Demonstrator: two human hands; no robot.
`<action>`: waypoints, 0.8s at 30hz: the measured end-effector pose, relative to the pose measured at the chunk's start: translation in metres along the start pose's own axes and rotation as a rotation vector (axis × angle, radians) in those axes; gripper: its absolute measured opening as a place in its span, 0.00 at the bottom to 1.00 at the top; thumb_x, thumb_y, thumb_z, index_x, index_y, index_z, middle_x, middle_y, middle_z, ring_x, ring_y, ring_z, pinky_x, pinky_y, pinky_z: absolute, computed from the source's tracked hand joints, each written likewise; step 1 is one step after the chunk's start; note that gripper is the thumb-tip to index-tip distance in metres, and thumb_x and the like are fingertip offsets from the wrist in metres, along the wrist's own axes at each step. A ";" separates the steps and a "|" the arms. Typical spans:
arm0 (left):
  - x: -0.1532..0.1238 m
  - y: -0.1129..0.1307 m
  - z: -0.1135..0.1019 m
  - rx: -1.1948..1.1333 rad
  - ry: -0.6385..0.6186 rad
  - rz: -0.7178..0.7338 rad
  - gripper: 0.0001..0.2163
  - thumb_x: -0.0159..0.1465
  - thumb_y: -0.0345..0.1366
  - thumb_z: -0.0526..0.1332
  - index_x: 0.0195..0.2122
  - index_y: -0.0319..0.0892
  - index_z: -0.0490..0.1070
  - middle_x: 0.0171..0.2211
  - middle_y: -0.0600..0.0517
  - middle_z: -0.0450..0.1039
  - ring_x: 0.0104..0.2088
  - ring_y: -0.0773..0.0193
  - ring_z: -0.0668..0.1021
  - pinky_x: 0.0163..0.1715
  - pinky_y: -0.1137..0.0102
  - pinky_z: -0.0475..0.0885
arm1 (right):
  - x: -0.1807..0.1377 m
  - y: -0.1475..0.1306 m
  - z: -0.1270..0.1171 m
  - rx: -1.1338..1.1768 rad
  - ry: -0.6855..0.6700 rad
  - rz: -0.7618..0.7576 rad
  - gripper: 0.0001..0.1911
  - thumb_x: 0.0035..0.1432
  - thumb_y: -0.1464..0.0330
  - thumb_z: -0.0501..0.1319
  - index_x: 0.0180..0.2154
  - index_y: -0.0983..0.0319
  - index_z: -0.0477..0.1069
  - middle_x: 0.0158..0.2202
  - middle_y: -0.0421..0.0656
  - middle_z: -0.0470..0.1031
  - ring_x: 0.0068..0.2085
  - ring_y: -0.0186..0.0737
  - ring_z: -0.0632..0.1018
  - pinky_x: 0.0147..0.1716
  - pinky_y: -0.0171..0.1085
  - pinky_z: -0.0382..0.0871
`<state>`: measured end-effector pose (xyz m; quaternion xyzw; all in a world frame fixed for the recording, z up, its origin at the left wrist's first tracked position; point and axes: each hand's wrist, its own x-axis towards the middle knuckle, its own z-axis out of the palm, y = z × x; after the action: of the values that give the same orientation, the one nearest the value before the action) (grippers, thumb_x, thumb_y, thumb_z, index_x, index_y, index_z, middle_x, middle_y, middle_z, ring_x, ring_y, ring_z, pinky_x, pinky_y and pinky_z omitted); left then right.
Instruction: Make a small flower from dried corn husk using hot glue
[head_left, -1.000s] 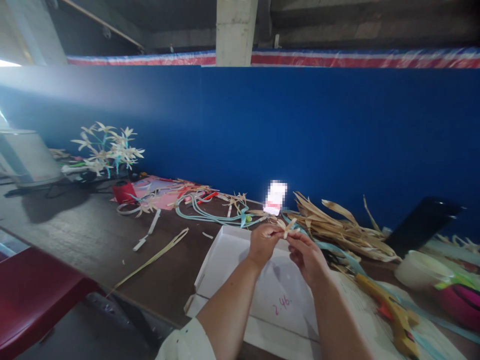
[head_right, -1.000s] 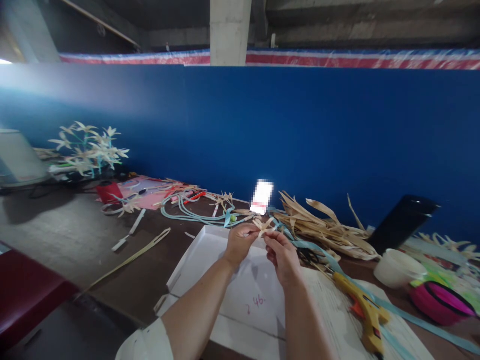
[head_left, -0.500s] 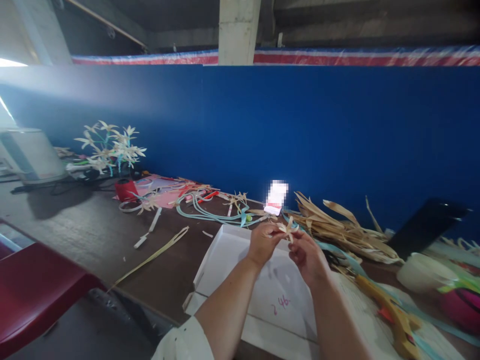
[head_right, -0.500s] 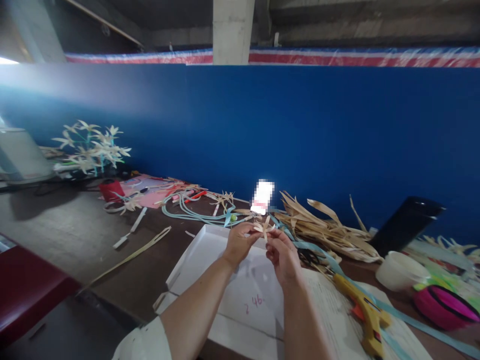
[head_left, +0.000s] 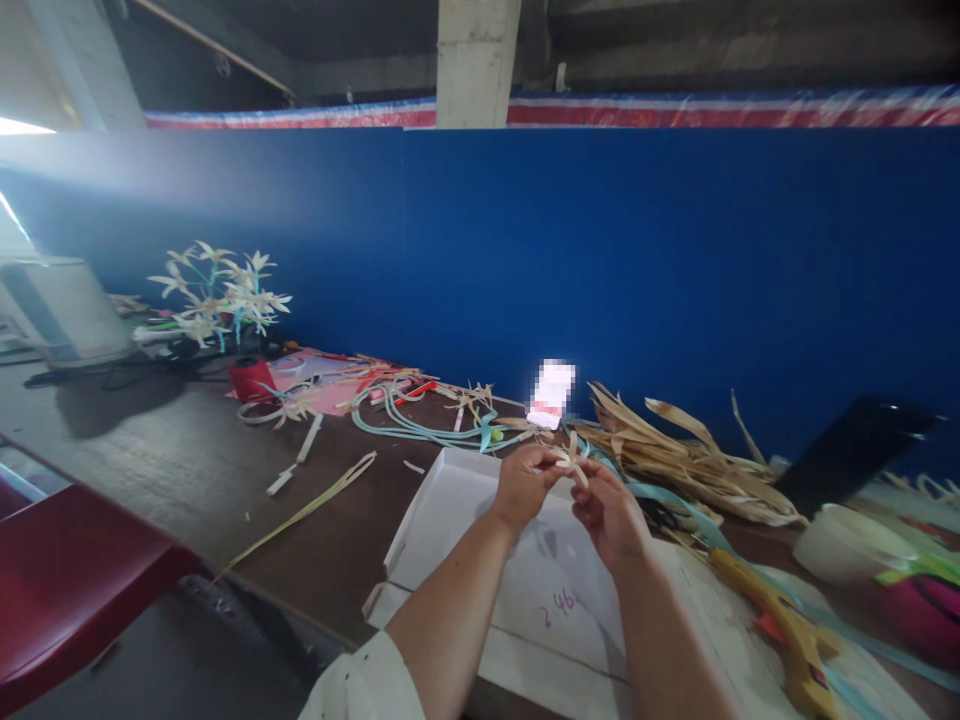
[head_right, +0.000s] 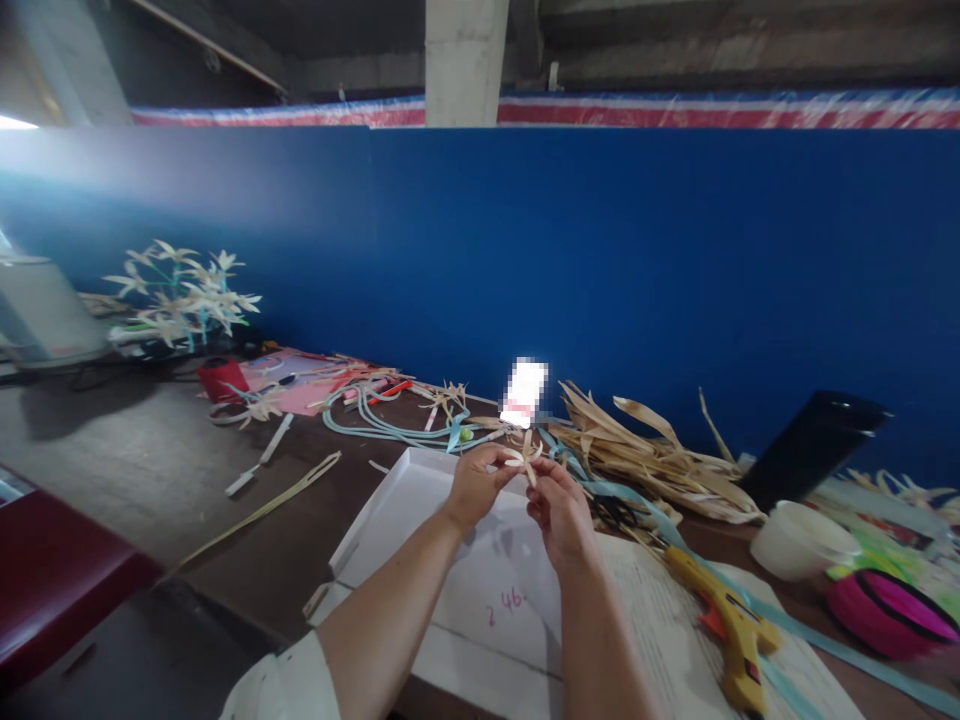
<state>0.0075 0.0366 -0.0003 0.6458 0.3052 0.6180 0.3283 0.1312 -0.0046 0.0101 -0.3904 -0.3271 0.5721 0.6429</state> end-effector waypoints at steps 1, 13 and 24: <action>0.000 0.001 0.000 -0.009 -0.002 0.001 0.03 0.55 0.34 0.66 0.29 0.40 0.77 0.32 0.50 0.77 0.35 0.63 0.77 0.39 0.71 0.71 | 0.001 0.001 -0.001 -0.002 -0.001 0.002 0.15 0.38 0.70 0.69 0.33 0.60 0.73 0.27 0.37 0.68 0.23 0.26 0.63 0.16 0.24 0.53; -0.001 0.001 0.003 -0.098 0.005 -0.151 0.07 0.52 0.36 0.67 0.31 0.40 0.77 0.33 0.50 0.78 0.35 0.63 0.78 0.39 0.70 0.72 | -0.002 0.000 0.002 -0.021 -0.004 0.003 0.17 0.39 0.67 0.73 0.34 0.60 0.74 0.27 0.36 0.66 0.23 0.25 0.62 0.16 0.23 0.53; 0.001 0.007 0.003 -0.200 -0.013 -0.328 0.08 0.51 0.36 0.66 0.31 0.38 0.76 0.28 0.51 0.77 0.30 0.65 0.76 0.34 0.71 0.71 | -0.001 0.001 0.005 -0.103 0.010 -0.078 0.17 0.39 0.64 0.72 0.34 0.59 0.74 0.24 0.35 0.64 0.21 0.27 0.60 0.15 0.28 0.48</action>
<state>0.0100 0.0329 0.0058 0.5557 0.3415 0.5791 0.4891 0.1260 -0.0048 0.0114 -0.4128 -0.3677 0.5270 0.6456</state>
